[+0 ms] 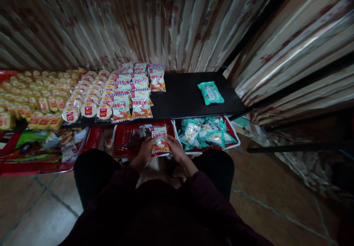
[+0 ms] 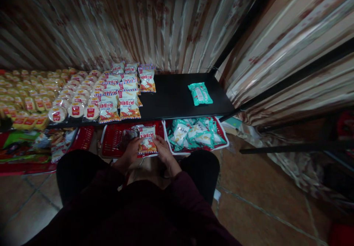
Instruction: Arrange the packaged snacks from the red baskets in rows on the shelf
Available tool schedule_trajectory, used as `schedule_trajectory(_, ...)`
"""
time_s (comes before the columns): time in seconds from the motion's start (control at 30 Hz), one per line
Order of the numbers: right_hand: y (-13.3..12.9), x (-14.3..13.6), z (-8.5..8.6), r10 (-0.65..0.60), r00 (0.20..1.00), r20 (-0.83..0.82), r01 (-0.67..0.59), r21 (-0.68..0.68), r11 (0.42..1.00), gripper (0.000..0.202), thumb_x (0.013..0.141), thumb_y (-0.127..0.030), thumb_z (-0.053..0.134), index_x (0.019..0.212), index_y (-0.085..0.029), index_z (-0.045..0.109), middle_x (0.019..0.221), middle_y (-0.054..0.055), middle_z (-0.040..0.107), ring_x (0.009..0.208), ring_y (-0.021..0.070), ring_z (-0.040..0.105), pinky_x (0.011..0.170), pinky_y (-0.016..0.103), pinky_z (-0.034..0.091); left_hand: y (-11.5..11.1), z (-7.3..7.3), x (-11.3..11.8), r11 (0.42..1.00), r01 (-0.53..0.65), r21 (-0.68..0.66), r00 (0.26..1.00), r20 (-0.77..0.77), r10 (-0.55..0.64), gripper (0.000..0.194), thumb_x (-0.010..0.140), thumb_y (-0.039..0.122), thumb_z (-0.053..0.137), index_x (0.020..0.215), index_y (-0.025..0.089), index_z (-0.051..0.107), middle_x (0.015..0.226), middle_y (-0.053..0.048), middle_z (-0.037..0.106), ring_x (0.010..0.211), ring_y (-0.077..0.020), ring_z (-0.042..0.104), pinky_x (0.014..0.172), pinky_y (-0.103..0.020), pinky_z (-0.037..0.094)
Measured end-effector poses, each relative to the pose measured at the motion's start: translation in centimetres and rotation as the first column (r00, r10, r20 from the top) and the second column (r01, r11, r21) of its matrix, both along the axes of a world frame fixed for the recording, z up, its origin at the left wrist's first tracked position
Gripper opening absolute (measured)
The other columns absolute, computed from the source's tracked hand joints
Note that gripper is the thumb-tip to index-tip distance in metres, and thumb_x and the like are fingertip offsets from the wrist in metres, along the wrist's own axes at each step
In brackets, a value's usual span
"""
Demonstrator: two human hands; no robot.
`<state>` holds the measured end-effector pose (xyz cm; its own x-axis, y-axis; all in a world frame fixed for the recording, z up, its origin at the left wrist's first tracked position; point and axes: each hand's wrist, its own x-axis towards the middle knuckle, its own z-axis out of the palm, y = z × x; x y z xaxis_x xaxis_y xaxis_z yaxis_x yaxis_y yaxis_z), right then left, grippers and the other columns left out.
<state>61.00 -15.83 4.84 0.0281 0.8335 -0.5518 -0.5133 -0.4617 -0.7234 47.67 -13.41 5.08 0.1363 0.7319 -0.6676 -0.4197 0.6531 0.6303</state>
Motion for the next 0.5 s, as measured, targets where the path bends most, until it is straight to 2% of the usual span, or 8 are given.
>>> schedule_trajectory(0.17, -1.4, 0.7, 1.8, -0.004, 1.0, 0.026, 0.003, 0.034, 0.999, 0.05, 0.057, -0.047, 0.08, 0.097, -0.02, 0.063, 0.087, 0.004, 0.074, 0.077, 0.0217, 0.07, 0.071, 0.032, 0.054, -0.8, 2.2, 0.3, 0.996, 0.017, 0.083, 0.999, -0.046, -0.013, 0.028, 0.061, 0.027, 0.073, 0.084, 0.018, 0.059, 0.071, -0.003, 0.068, 0.08, -0.0233, 0.068, 0.07, -0.03, 0.052)
schedule_trajectory(0.27, -2.1, 1.4, 2.4, -0.004, 0.999, 0.054, 0.001, 0.067, 0.998, 0.052, 0.058, -0.045, 0.081, 0.1, -0.019, 0.064, 0.09, 0.005, 0.074, 0.077, 0.0217, 0.069, 0.071, 0.032, 0.054, -0.5, 3.5, 0.3, 0.994, 0.003, 0.11, 0.999, -0.045, 0.001, 0.034, 0.063, 0.031, 0.072, 0.092, 0.02, 0.058, 0.078, -0.003, 0.069, 0.083, -0.0205, 0.067, 0.071, -0.028, 0.051)
schedule_trajectory(0.33, -2.4, 1.7, 2.6, 0.006, 0.998, 0.064, -0.01, 0.075, 0.997, 0.053, 0.058, -0.044, 0.081, 0.101, -0.019, 0.065, 0.09, 0.005, 0.074, 0.077, 0.0217, 0.069, 0.071, 0.032, 0.054, 0.0, 4.2, 0.5, 0.993, -0.011, 0.116, 0.999, -0.036, 0.015, 0.033, 0.064, 0.033, 0.071, 0.09, 0.019, 0.056, 0.08, -0.004, 0.068, 0.082, -0.0192, 0.067, 0.07, -0.027, 0.05)
schedule_trajectory(0.5, -2.6, 1.8, 2.9, -0.015, 0.999, 0.038, 0.011, 0.096, 0.995, 0.055, 0.056, -0.04, 0.083, 0.104, -0.021, 0.065, 0.087, 0.003, 0.074, 0.074, 0.0202, 0.069, 0.071, 0.031, 0.054, 0.6, 5.7, 1.3, 0.989, -0.087, 0.123, 0.992, -0.084, 0.097, 0.03, 0.06, 0.033, 0.072, 0.073, 0.02, 0.049, 0.06, 0.003, 0.059, 0.062, -0.014, 0.061, 0.056, -0.022, 0.043)
